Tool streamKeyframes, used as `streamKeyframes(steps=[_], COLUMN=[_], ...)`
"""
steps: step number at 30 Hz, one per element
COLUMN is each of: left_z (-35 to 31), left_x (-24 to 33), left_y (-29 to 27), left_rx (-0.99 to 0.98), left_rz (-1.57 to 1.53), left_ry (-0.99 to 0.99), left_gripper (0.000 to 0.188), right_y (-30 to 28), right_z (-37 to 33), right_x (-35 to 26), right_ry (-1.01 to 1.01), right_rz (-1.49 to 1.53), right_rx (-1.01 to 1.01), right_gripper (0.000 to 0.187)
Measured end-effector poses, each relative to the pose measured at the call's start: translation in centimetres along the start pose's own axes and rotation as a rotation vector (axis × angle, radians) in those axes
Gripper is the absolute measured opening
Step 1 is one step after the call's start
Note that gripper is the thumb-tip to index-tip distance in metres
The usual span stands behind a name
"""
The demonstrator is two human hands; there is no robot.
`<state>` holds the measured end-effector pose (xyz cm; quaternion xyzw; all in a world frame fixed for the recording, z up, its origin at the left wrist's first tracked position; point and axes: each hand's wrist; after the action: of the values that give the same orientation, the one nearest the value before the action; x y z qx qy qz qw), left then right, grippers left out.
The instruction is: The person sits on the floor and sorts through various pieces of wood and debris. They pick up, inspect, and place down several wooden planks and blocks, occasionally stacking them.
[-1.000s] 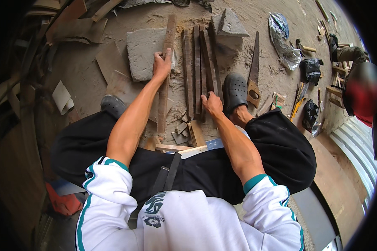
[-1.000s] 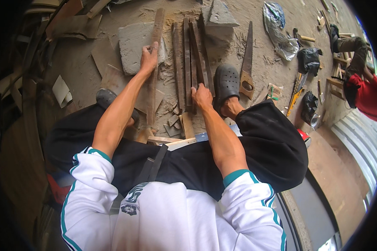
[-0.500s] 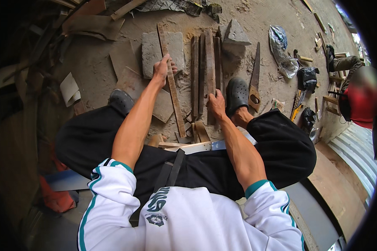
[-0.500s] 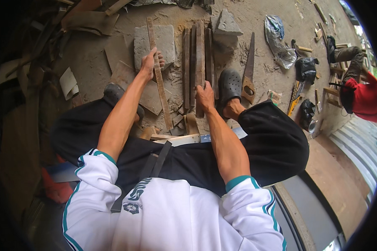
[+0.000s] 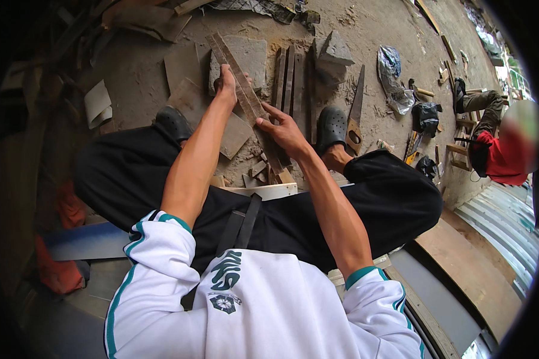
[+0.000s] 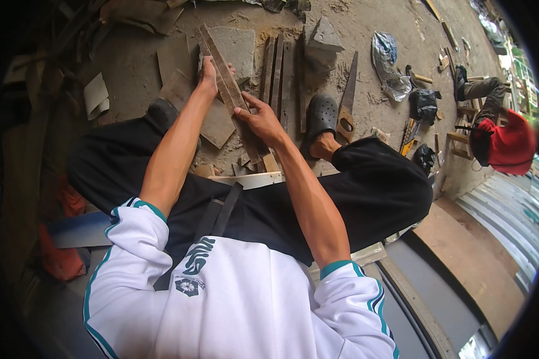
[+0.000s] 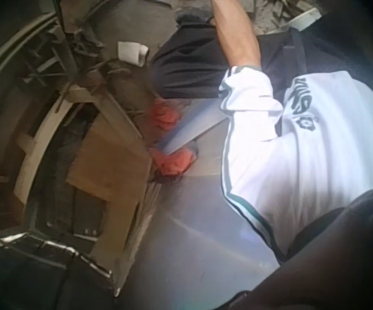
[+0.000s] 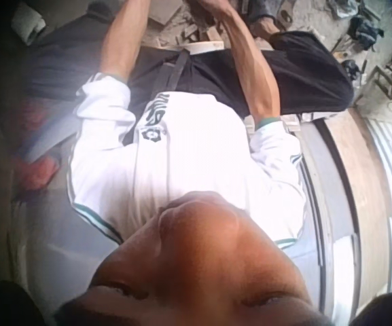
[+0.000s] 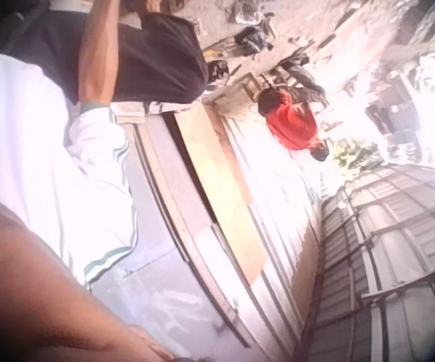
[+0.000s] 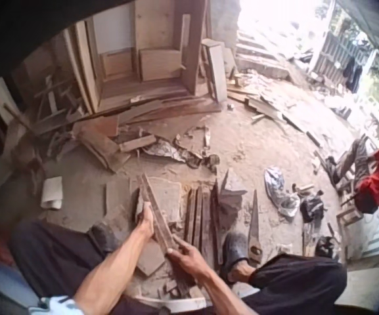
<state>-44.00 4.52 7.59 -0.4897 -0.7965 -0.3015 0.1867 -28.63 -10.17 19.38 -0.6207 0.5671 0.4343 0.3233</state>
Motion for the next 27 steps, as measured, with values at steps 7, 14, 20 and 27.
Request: streamKeyframes(steps=[7, 14, 20, 27], left_z=[-1.3, -1.3, -2.9, -2.7], left_x=[0.9, 1.0, 1.3, 1.4], left_y=[0.1, -0.4, -0.2, -1.4], left_rx=[-0.043, -0.006, 0.055, 0.064], left_rz=[-0.073, -0.091, -0.062, -0.077], left_ry=[0.011, 0.047, 0.056, 0.121], left_gripper=[0.061, 0.055, 0.054, 0.056], right_y=[0.5, 0.3, 0.5, 1.0], right_z=[-0.9, -0.1, -0.8, -0.6], right_x=[-0.5, 1.7, 1.9, 3.2], right_ry=[-0.044, -0.069, -0.015, -0.030], right_rz=[-0.035, 0.046, 0.127, -0.079], right_rx=[-0.007, -0.026, -0.059, -0.033], right_gripper=[0.058, 0.058, 0.059, 0.060])
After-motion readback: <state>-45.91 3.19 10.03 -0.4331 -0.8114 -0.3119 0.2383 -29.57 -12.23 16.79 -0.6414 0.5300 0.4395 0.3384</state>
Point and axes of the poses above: each hand's wrist, its own z-axis towards the middle knuckle, its own y-axis out of the palm, x = y × z, and after that the axes turned 5 degrees about -y, right-handed
